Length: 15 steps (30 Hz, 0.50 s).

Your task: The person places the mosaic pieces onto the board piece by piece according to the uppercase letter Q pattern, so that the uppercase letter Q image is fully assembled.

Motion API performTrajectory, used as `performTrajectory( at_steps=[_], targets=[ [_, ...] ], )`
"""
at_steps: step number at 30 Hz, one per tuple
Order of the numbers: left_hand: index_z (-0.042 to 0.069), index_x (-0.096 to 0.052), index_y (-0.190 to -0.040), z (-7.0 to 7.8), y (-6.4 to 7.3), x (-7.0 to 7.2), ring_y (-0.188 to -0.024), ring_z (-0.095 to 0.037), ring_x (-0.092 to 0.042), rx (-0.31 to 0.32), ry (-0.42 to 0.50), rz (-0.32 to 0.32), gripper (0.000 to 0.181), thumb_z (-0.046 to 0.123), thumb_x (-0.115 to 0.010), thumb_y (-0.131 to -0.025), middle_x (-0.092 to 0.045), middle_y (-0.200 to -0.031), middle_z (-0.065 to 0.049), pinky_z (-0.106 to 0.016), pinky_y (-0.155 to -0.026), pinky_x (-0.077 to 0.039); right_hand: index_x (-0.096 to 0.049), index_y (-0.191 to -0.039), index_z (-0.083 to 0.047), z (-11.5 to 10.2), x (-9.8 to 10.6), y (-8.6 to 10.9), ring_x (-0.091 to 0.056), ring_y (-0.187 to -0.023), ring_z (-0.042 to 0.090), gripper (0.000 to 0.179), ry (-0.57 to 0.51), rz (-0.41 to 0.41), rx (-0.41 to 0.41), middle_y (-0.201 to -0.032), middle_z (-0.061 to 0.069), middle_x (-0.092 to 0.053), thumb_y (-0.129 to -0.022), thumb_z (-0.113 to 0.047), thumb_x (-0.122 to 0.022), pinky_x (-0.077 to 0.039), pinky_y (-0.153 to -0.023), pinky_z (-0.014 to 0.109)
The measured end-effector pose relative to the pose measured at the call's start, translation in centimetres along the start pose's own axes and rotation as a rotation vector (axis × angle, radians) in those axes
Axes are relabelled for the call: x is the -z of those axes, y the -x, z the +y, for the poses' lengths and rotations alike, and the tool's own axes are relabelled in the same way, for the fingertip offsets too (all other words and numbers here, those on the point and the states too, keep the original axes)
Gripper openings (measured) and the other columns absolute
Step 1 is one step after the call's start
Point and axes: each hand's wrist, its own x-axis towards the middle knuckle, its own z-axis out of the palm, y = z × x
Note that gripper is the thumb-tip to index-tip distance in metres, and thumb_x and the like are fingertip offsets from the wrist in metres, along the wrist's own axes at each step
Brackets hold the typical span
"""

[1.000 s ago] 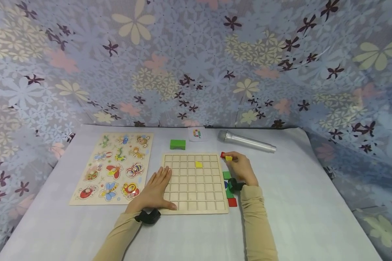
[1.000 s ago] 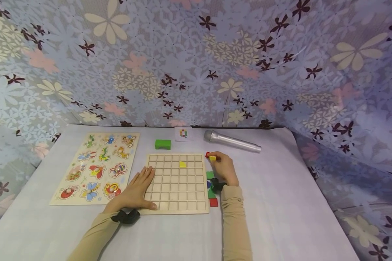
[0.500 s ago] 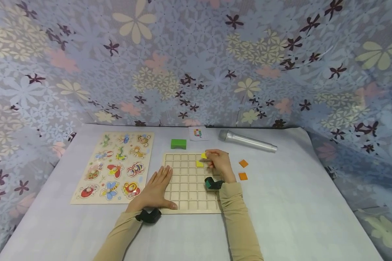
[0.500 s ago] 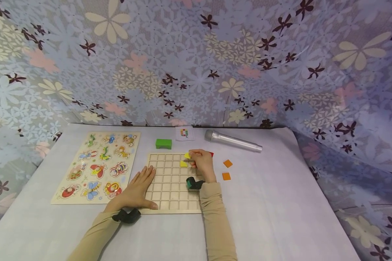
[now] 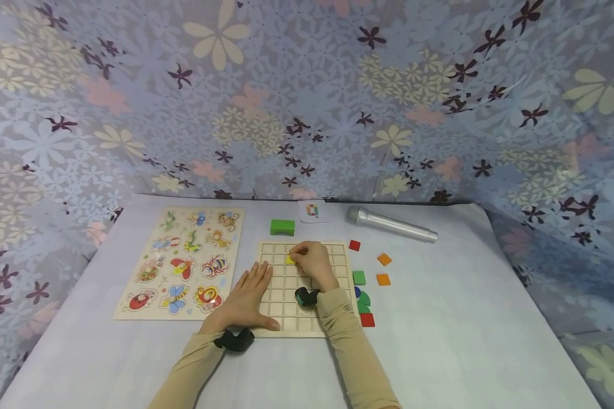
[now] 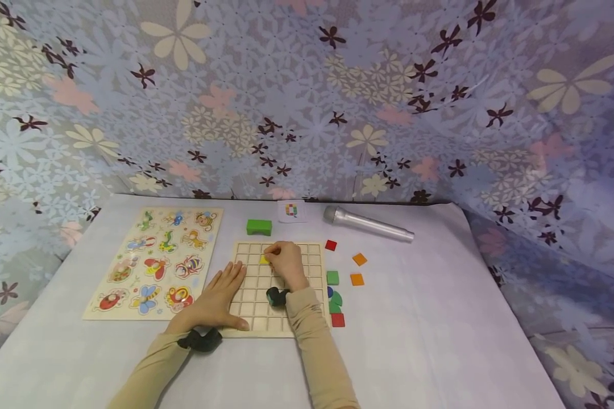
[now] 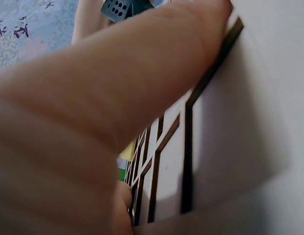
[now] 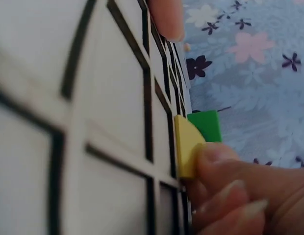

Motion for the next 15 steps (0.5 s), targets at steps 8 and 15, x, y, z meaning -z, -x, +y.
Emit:
performTrajectory(
  at_steps=[8, 15],
  targets=[
    [-0.006, -0.009, -0.153, 0.0, -0.1, 0.1, -0.15, -0.041, 0.001, -0.001, 0.019, 0.011, 0.128, 0.055, -0.081, -0.066, -0.002, -0.162, -0.024, -0.058, -0.121, -0.004, -0.074, -0.104, -0.006, 0.6, 0.8, 0.3, -0.066, -0.081, 0.02, 0.016, 0.029, -0.094, 0.053, -0.099, 0.012, -0.071, -0.089, -0.009, -0.068, -0.056, -0.074, 0.032],
    [-0.006, -0.008, -0.152, -0.2, -0.1, -0.1, -0.15, -0.042, 0.003, -0.009, 0.012, 0.001, 0.129, 0.055, -0.081, -0.066, -0.001, -0.162, -0.024, -0.058, -0.121, -0.003, -0.062, -0.127, -0.005, 2.6, 5.7, 0.6, -0.056, -0.062, 0.008, 0.033, -0.269, -0.07, -0.048, -0.117, 0.02, -0.064, -0.097, -0.018, -0.058, -0.048, -0.057, 0.019]
  ],
)
